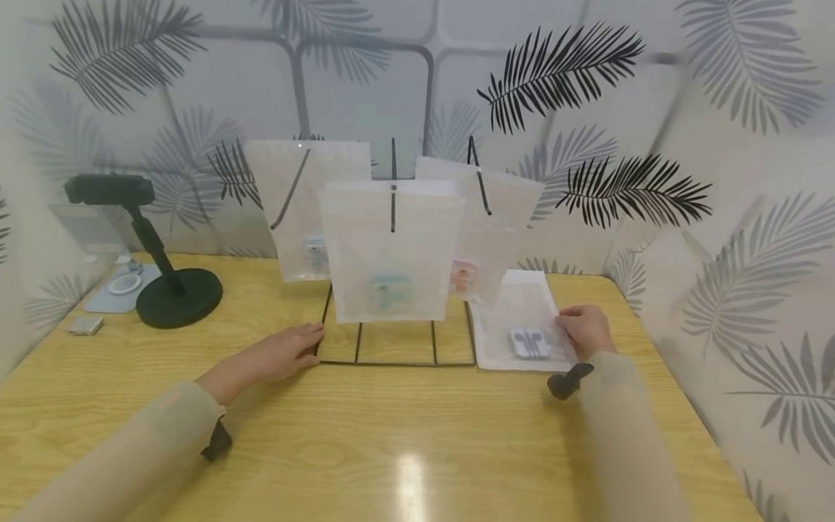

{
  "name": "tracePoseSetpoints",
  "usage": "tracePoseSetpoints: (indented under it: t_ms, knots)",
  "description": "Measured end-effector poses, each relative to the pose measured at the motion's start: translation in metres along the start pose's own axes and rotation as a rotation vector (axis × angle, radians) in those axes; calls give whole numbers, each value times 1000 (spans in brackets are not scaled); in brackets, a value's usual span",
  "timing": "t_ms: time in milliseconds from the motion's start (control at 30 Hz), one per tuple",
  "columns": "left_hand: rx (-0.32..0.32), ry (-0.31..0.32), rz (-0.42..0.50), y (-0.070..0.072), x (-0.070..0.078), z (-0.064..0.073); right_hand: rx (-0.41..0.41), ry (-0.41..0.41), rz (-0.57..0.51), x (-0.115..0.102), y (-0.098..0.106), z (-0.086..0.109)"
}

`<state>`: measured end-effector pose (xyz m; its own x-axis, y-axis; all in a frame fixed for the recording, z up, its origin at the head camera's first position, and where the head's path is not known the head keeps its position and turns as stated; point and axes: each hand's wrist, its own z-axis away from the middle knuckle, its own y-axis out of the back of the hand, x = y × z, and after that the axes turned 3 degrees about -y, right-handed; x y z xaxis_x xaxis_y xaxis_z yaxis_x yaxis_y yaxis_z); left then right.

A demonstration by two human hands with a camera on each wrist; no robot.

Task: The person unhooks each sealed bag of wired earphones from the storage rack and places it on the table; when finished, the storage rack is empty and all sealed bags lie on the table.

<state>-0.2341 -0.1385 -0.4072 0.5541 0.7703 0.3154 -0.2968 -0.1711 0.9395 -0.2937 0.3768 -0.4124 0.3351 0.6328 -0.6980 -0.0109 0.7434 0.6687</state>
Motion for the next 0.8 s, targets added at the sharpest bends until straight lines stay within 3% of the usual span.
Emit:
tracePoseSetpoints:
  t_ms: [800]
  knots:
    - [-7, 5, 21, 1, 2, 1, 58, 218, -92, -29, 18, 30]
